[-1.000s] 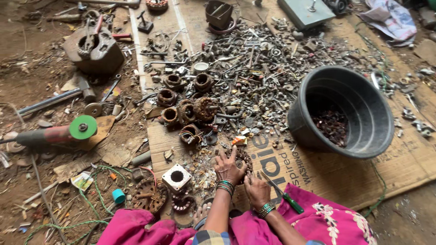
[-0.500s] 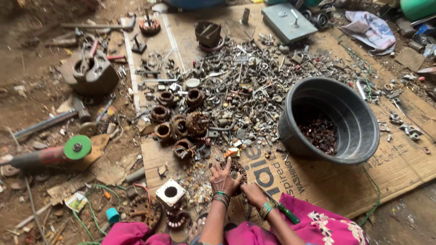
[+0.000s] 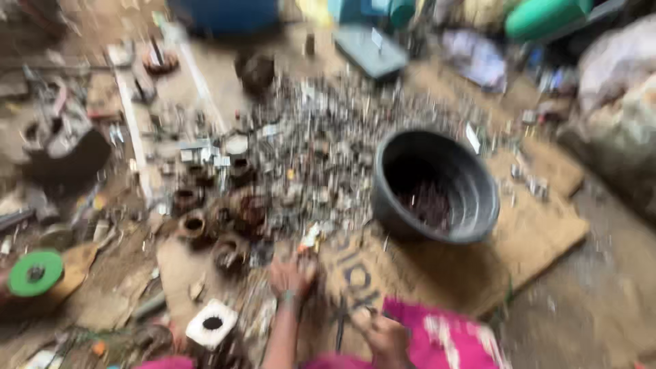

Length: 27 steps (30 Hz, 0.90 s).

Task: The person sits on a cardboard sheet and uses pliers to pull copper wire coils out of a motor stator. The removed coils are placed into a nearby bucket.

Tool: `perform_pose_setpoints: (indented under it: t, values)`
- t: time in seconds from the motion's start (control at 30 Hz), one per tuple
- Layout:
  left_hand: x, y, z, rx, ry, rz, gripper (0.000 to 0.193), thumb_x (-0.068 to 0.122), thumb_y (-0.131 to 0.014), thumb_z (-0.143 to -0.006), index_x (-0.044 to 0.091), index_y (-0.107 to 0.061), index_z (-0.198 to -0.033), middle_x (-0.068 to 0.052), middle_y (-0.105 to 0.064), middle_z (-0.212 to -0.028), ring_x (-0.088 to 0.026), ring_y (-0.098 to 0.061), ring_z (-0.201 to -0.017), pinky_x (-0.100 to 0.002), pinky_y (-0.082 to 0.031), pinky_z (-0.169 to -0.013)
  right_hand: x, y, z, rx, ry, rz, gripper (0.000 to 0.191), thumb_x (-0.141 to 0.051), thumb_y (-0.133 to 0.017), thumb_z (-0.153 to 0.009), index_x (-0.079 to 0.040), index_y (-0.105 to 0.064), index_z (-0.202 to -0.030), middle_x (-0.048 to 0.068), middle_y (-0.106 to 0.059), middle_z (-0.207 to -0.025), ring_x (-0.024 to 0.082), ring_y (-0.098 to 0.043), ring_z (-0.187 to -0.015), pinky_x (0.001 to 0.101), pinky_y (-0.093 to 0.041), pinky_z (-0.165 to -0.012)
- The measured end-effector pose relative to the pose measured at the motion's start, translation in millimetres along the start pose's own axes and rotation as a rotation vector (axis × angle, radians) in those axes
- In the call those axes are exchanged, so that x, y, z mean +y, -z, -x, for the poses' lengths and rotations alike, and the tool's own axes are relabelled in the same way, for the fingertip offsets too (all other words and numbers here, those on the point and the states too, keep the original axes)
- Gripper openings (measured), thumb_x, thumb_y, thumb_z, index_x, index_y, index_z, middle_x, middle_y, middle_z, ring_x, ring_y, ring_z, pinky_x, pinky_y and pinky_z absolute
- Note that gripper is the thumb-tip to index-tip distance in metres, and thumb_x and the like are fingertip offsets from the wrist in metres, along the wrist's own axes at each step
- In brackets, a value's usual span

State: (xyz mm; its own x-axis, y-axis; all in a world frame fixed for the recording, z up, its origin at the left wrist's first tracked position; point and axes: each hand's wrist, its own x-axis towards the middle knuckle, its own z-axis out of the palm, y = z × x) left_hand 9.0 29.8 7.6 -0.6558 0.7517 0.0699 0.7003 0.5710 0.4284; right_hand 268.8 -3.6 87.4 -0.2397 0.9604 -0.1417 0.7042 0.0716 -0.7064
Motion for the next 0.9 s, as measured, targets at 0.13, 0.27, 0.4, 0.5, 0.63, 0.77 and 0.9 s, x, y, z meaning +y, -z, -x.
perform_pose_setpoints:
  t: [0.13, 0.27, 0.4, 0.5, 0.63, 0.77, 0.9]
  values:
    - [9, 10, 19, -0.156, 0.084, -0.101, 0.093, 0.074, -0.074, -0.065, 0.043, -0.049, -0.149, -0.026, -0.044, -0.149, -0.045, -0.042, -0.133, -0.053, -0.053, -0.083, -12, 124, -11, 0.433, 0.207, -0.023, 0.044, -0.04, -0.065, -0.102, 0.002, -0.063, -0.116, 0.022, -0.066, -0.106, 0.037, -0.065, -0.094, 0.0469, -0.052, -0.08]
    - [7, 35, 34, -0.041, 0.023, 0.012, 0.08, 0.065, -0.078, -0.069, 0.035, -0.056, -0.141, -0.022, -0.051, -0.138, -0.042, -0.049, -0.128, -0.051, -0.051, -0.098, -71, 229, -49, 0.842, 0.517, 0.193, 0.051, -0.04, -0.067, -0.103, 0.004, -0.058, -0.126, 0.023, -0.064, -0.115, 0.038, -0.064, -0.101, 0.0464, -0.053, -0.085]
    - [-10, 50, 33, -0.144, 0.03, 0.126, 0.08, 0.058, -0.078, -0.07, 0.034, -0.054, -0.143, -0.018, -0.052, -0.138, -0.038, -0.052, -0.122, -0.05, -0.052, -0.092, -106, 232, -103, 0.802, 0.54, 0.517, 0.059, -0.041, -0.069, -0.104, 0.007, -0.054, -0.135, 0.024, -0.063, -0.123, 0.038, -0.063, -0.109, 0.0459, -0.053, -0.09]
    - [-23, 46, 31, -0.228, 0.035, 0.107, 0.087, 0.06, -0.077, -0.07, 0.035, -0.048, -0.148, -0.014, -0.055, -0.133, -0.034, -0.054, -0.118, -0.048, -0.052, -0.092, -82, 181, -95, 0.596, 0.428, 0.253, 0.046, -0.032, -0.069, -0.102, 0.006, -0.061, -0.126, 0.024, -0.067, -0.113, 0.038, -0.067, -0.099, 0.0462, -0.054, -0.085]
    - [-36, 36, 18, -0.242, 0.006, 0.165, 0.099, 0.067, -0.079, -0.064, 0.022, -0.044, -0.145, -0.01, -0.056, -0.137, -0.028, -0.058, -0.115, -0.044, -0.054, -0.09, -30, 72, -64, 0.086, 0.192, 0.329, 0.027, -0.008, -0.065, -0.087, -0.017, -0.077, -0.11, 0.018, -0.074, -0.088, 0.031, -0.073, -0.079, 0.0435, -0.058, -0.074]
    - [-40, 40, 7, -0.376, 0.006, 0.124, 0.099, 0.07, -0.082, -0.057, 0.034, -0.049, -0.143, -0.003, -0.047, -0.151, -0.03, -0.052, -0.125, -0.049, -0.049, -0.098, 20, 16, -45, -0.197, 0.096, 0.652, 0.03, -0.031, -0.07, -0.088, -0.013, -0.068, -0.112, 0.016, -0.071, -0.109, 0.035, -0.068, -0.104, 0.0459, -0.056, -0.088]
    - [-25, 48, 13, -0.378, 0.004, 0.11, 0.089, 0.066, -0.085, -0.064, 0.043, -0.053, -0.144, -0.012, -0.032, -0.16, -0.041, -0.036, -0.138, -0.057, -0.034, -0.109, 50, 5, -45, -0.245, -0.078, 0.921, 0.029, -0.022, -0.058, -0.096, -0.012, -0.06, -0.123, 0.015, -0.065, -0.126, 0.037, -0.064, -0.116, 0.0513, -0.055, -0.091]
